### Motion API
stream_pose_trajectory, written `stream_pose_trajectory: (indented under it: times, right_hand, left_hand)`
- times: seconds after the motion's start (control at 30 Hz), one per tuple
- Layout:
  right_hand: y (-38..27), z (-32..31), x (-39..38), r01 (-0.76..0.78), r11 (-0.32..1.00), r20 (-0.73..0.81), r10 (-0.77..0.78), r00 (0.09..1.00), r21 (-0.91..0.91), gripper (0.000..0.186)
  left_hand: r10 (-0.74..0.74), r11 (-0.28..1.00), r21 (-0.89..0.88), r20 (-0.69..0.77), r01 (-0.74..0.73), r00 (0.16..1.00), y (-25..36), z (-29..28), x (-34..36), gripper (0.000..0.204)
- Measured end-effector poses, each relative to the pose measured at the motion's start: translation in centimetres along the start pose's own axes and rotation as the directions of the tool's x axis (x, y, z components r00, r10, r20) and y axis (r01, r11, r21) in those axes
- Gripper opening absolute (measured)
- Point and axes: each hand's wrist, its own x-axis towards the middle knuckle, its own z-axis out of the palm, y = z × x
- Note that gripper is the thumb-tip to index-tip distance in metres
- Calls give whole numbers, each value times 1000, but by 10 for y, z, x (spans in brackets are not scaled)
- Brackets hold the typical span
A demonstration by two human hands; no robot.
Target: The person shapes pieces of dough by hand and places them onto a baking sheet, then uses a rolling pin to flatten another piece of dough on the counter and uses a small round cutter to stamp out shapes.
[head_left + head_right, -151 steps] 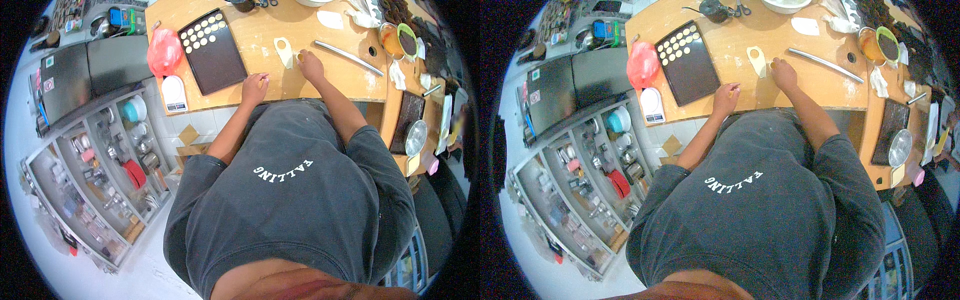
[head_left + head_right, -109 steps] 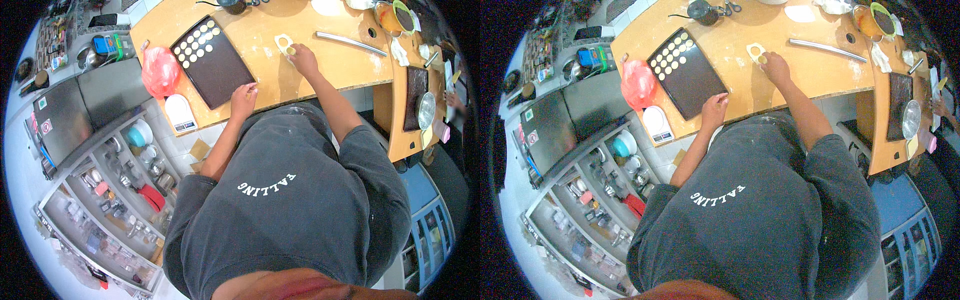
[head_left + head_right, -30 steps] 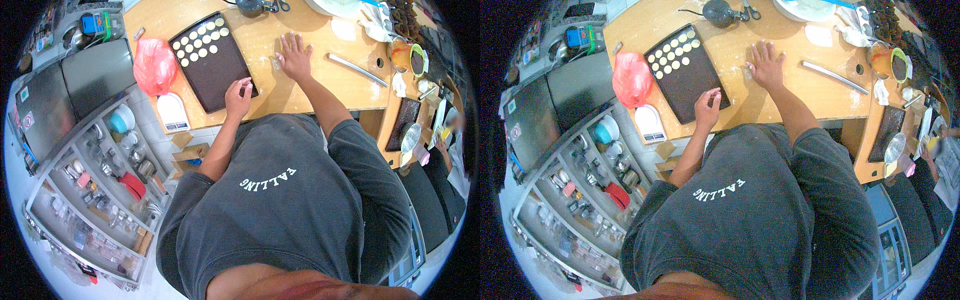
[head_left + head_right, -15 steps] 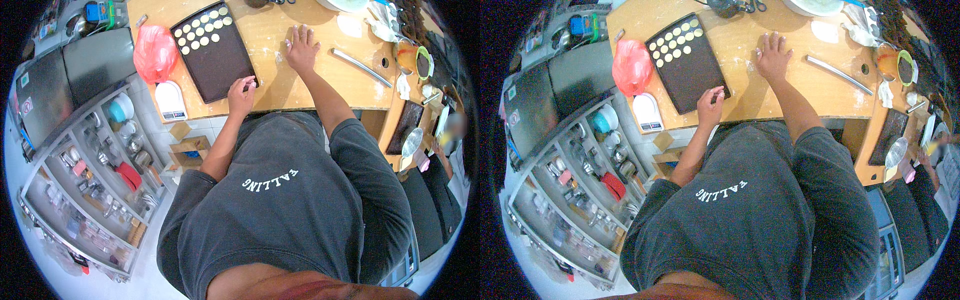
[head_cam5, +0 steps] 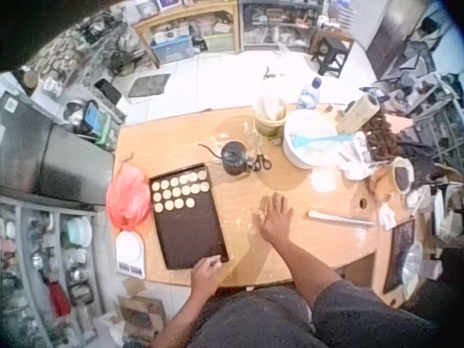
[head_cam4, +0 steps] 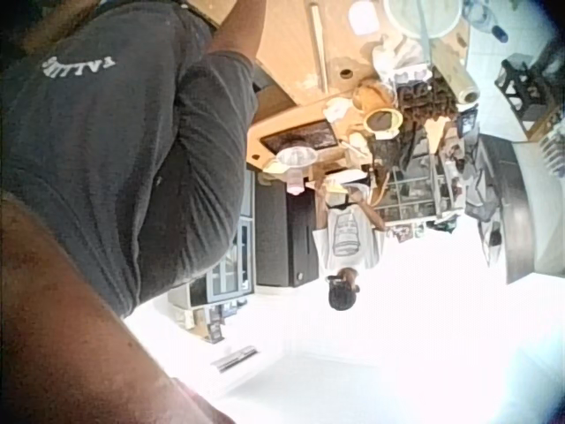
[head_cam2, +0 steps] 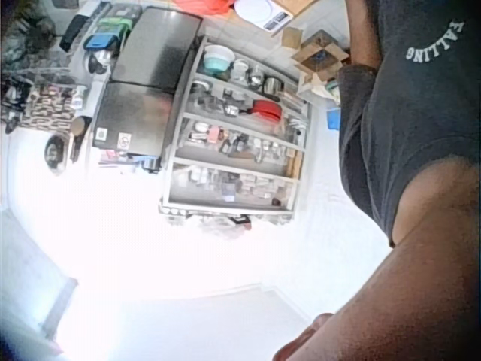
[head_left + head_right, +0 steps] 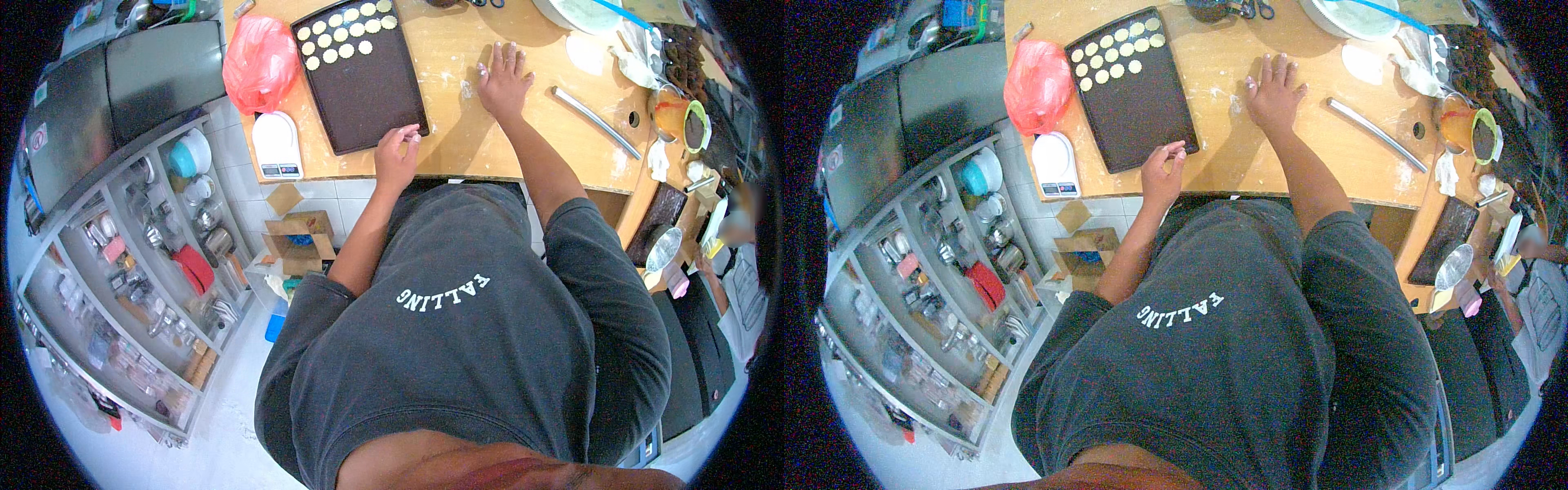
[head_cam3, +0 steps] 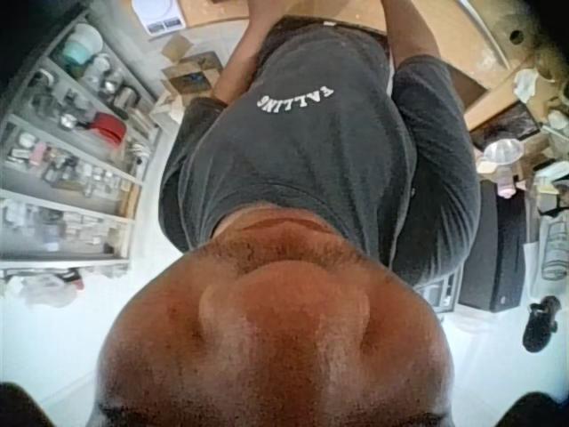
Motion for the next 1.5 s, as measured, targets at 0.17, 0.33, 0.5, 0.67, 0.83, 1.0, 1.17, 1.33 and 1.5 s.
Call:
stream_pose_trajectory:
  times: [0.17,0.33,0.5,0.67,0.83,1.0,1.17,1.33,1.5]
  right_hand:
    - [8,4,-4,24,966,-167,20,986,258,63]
    - [55,25,13,-86,548,-138,353,925,832,50]
    - [67,-22,-13,-237,682,-26,351,936,692,41]
    - [52,-46,-70,-260,763,214,162,963,592,48]
    - [31,-51,-85,-137,896,110,100,989,422,55]
    - [40,-39,-72,-107,961,203,55,978,256,52]
    - [46,-41,-75,-45,956,125,8,992,290,49]
    - [74,-35,-79,-273,680,119,266,957,681,48]
    - [97,-47,-95,-429,408,283,371,885,806,45]
  left_hand:
    - [11,998,54,28,-12,1000,1,-6,-14,22]
    - [50,992,110,56,-56,997,-7,-14,-24,21]
    - [17,995,94,63,-23,998,-13,-16,-33,21]
    - [112,986,116,77,-120,991,0,-18,-28,21]
    - [153,981,106,90,-162,984,7,-27,-24,21]
    - [230,962,134,86,-240,969,10,-37,-15,21]
    - [280,946,142,87,-290,956,21,-45,-6,22]
    - [281,949,122,98,-291,955,32,-39,-5,23]
    - [265,957,80,145,-279,953,31,-16,-7,25]
